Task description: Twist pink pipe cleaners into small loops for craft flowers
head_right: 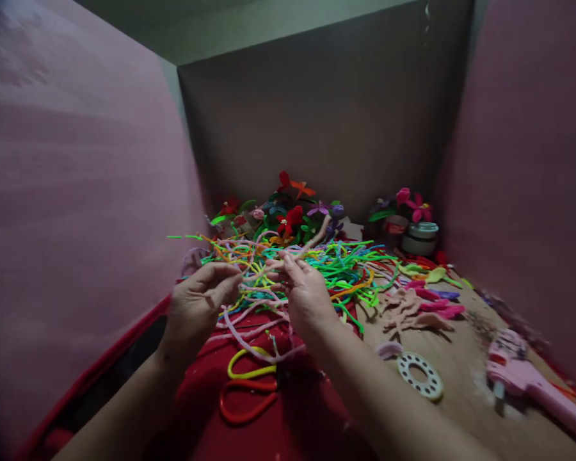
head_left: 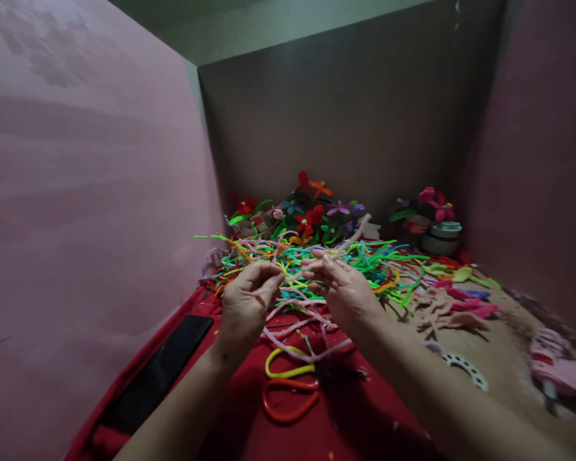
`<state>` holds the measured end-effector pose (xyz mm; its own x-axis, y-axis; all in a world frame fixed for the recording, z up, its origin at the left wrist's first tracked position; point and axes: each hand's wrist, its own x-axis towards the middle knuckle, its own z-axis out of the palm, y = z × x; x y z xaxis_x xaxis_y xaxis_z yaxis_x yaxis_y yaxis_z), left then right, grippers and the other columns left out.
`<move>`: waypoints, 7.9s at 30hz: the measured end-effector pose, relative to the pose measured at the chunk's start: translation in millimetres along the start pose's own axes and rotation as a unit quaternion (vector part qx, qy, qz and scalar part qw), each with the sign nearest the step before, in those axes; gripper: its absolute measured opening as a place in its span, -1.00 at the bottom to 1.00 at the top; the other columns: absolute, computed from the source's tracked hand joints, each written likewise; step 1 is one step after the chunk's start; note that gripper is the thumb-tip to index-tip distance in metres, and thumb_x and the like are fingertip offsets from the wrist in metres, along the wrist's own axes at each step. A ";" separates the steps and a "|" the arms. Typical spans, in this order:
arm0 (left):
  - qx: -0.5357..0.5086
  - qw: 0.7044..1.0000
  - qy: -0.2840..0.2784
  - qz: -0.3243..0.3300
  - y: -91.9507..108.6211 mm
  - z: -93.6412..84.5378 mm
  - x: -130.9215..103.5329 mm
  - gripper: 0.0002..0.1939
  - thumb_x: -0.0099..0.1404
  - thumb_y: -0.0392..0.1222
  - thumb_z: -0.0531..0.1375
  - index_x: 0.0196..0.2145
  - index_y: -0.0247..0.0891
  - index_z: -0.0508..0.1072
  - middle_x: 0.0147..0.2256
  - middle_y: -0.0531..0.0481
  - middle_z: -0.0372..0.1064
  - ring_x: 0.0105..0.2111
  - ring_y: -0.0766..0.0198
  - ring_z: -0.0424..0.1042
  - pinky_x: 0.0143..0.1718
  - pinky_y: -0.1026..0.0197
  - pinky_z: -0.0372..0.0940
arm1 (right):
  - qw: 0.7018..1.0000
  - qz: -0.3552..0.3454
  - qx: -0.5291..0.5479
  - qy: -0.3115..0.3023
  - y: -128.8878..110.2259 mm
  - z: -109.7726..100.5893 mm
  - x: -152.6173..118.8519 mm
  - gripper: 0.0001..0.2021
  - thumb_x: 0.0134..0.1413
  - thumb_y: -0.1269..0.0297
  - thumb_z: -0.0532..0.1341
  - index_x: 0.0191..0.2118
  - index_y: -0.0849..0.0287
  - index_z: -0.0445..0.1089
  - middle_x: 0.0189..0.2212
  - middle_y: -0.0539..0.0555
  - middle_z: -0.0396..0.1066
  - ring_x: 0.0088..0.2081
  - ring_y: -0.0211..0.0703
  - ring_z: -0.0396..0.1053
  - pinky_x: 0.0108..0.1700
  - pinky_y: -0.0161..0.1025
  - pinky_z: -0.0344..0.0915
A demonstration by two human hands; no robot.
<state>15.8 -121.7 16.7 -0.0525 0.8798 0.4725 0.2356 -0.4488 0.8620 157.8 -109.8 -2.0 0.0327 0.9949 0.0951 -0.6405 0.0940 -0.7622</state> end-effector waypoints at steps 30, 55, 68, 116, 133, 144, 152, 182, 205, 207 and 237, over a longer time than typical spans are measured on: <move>-0.106 0.991 -0.049 -0.070 0.0 24.5 -6.5 -0.72 0.09 -0.28 0.16 -0.19 -0.35 0.37 -0.63 0.05 0.33 -0.73 0.41 0.28 -0.79 0.45 0.11 | 0.989 0.050 0.100 0.095 -36.4 -65.0 -33.4 -0.83 0.11 0.44 0.03 -0.36 0.26 0.37 -0.63 0.06 0.44 -0.53 -0.21 0.43 -0.37 -0.23 0.38; -0.268 0.915 -0.214 -0.210 11.5 55.1 -18.6 -0.77 0.11 -0.11 0.18 -0.45 -0.39 0.41 -0.64 0.10 0.22 -0.77 0.56 0.08 -0.77 0.44 0.01 | 0.974 0.144 0.100 -0.145 -38.2 -85.4 -56.4 -0.78 -0.02 0.49 0.13 -0.18 0.33 0.33 -0.30 0.21 0.46 -0.24 -0.13 0.44 -0.20 -0.22 0.36; -0.122 0.946 -0.270 -0.132 25.1 42.8 -18.7 -0.73 0.14 -0.07 0.13 -0.50 -0.37 0.39 -0.63 0.06 0.22 -0.74 0.53 0.10 -0.75 0.44 -0.06 | 0.955 0.215 -0.073 -0.193 -39.4 -64.8 -78.6 -0.77 0.01 0.25 0.16 -0.20 0.22 0.34 -0.65 -0.10 0.25 -0.79 -0.50 -0.04 -0.76 -0.50 -0.05; 0.537 0.723 -0.298 0.316 -9.2 28.5 -44.3 -0.60 0.22 -0.42 -0.08 0.02 -0.45 0.20 -0.16 -0.26 0.32 -0.19 0.11 0.31 -0.17 0.07 0.25 | 0.992 0.091 -0.085 -0.026 -25.9 -94.1 -65.0 -0.88 -0.11 0.29 0.18 -0.42 0.19 0.23 -0.71 -0.15 0.24 -0.80 -0.52 -0.17 -0.78 -0.48 -0.26; 0.595 0.684 -0.266 0.327 -12.1 42.5 -53.2 -0.68 0.23 -0.40 -0.07 -0.06 -0.45 0.24 -0.30 -0.21 0.35 -0.29 0.14 0.36 -0.26 0.10 0.28 | 0.990 0.071 -0.115 -0.041 -28.1 -84.9 -73.5 -0.86 -0.10 0.33 0.13 -0.58 0.20 0.17 -0.86 -0.17 0.10 -0.82 -0.48 -0.16 -0.75 -0.42 -0.27; 0.634 0.650 -0.273 0.317 -2.2 44.8 -56.1 -0.70 0.21 -0.43 -0.06 -0.10 -0.43 0.26 -0.35 -0.18 0.35 -0.38 0.16 0.39 -0.40 0.17 0.30 | 0.991 0.067 -0.107 -0.045 -30.8 -84.1 -74.5 -0.88 -0.09 0.33 0.14 -0.52 0.18 0.16 -0.87 -0.19 0.10 -0.82 -0.47 -0.16 -0.75 -0.41 -0.28; 0.622 0.655 -0.335 0.269 -8.8 43.8 -61.0 -0.67 0.19 -0.46 -0.14 -0.10 -0.44 0.23 -0.40 -0.14 0.33 -0.43 0.21 0.39 -0.44 0.21 0.31 | 0.989 0.093 -0.109 -0.034 -26.7 -84.4 -72.1 -0.86 -0.11 0.35 0.13 -0.58 0.17 0.14 -0.86 -0.17 0.14 -0.83 -0.50 -0.20 -0.77 -0.44 -0.29; 0.515 0.764 -0.346 0.175 1.3 37.2 -57.5 -0.65 0.18 -0.44 -0.11 -0.07 -0.38 0.20 -0.33 -0.16 0.38 -0.37 0.23 0.42 -0.35 0.22 0.31 | 0.984 0.092 -0.150 0.000 -18.5 -91.1 -67.3 -0.88 -0.10 0.26 0.17 -0.48 0.19 0.25 -0.83 -0.17 0.14 -0.82 -0.48 -0.15 -0.77 -0.45 -0.28; -0.079 0.950 -0.267 -0.145 3.7 66.2 -40.5 -0.69 0.14 -0.05 0.13 -0.31 -0.38 0.42 -0.52 0.02 0.36 -0.60 0.44 0.26 -0.55 0.36 0.16 | 0.976 0.174 -0.067 -0.111 -19.7 -82.2 -76.9 -0.85 -0.05 0.24 0.16 -0.37 0.22 0.32 -0.71 -0.12 0.20 -0.77 -0.52 -0.17 -0.76 -0.49 -0.20; -0.084 0.958 -0.225 -0.154 4.5 72.7 -41.2 -0.73 0.12 -0.08 0.15 -0.46 -0.41 0.40 -0.59 0.02 0.35 -0.63 0.44 0.25 -0.58 0.37 0.14 | 0.976 0.180 -0.075 -0.101 -19.0 -82.0 -77.8 -0.83 -0.09 0.25 0.21 -0.35 0.21 0.32 -0.68 -0.13 0.18 -0.76 -0.53 -0.18 -0.75 -0.49 -0.24; -0.174 0.929 -0.231 -0.228 -18.5 69.6 -22.5 -0.72 0.09 -0.08 0.14 -0.58 -0.39 0.33 -0.70 0.08 0.21 -0.75 0.47 0.11 -0.72 0.38 0.04 | 0.976 0.173 -0.072 -0.107 -17.3 -80.4 -82.4 -0.91 0.02 0.30 0.11 -0.36 0.20 0.28 -0.77 -0.13 0.20 -0.79 -0.50 -0.21 -0.77 -0.48 -0.20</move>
<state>80.2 -122.3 -22.6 0.3724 0.9279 -0.0172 -0.0417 0.0352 0.9985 227.9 -190.6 -48.1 -0.3372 0.9392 -0.0653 -0.4692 -0.2278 -0.8532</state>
